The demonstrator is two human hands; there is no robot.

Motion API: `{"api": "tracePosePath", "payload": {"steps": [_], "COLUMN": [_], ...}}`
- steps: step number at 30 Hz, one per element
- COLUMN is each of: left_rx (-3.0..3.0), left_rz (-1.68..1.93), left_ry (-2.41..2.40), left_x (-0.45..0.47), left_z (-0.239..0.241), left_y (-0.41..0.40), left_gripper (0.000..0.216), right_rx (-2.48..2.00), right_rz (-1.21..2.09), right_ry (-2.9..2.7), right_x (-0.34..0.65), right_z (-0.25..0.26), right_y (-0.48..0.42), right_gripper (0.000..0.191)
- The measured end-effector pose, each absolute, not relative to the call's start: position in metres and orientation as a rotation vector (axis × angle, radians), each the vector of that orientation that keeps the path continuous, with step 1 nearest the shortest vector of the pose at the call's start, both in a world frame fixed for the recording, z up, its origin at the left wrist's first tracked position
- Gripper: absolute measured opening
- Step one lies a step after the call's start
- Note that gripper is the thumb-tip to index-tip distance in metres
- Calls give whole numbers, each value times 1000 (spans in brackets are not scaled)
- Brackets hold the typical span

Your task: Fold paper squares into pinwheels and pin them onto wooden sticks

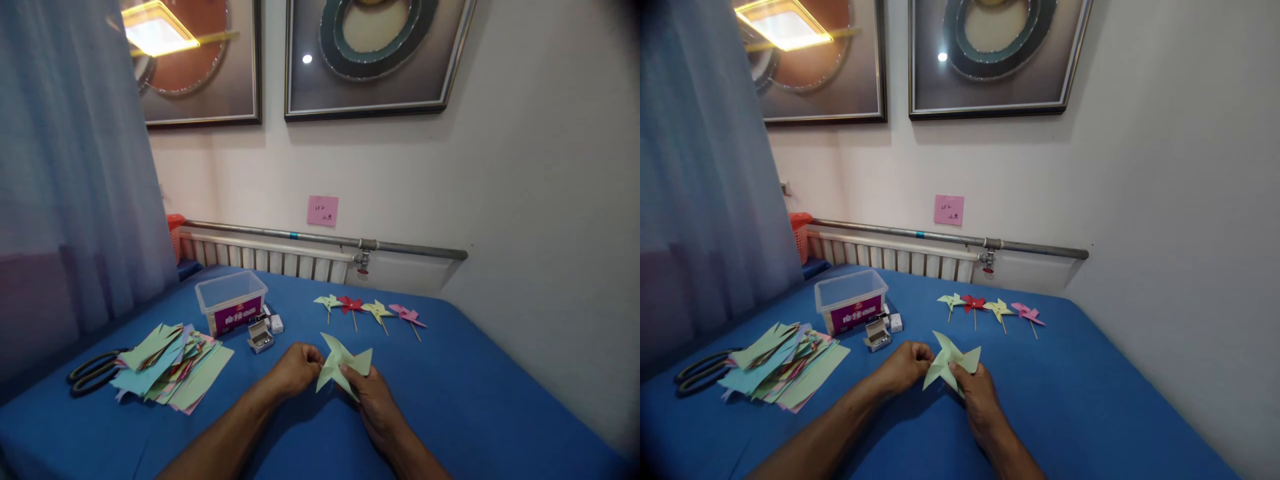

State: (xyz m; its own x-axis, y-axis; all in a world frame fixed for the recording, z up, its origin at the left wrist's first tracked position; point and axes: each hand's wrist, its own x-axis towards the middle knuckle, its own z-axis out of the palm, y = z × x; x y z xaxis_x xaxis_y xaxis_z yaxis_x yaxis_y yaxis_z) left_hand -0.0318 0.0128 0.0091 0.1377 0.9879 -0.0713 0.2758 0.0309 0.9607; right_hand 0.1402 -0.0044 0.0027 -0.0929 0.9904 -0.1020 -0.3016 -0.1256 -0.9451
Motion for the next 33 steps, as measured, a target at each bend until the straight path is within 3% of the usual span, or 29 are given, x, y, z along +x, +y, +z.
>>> {"api": "tracePosePath", "payload": {"steps": [33], "left_rx": [1476], "left_rz": [973], "left_ry": [1344], "left_x": [-29], "left_z": [10], "left_y": [10], "left_gripper": [9], "right_rx": [-1028], "right_rz": [1424], "right_ry": [-1030], "right_x": [142], "right_z": [-30], "right_y": [14], "right_gripper": [55]}}
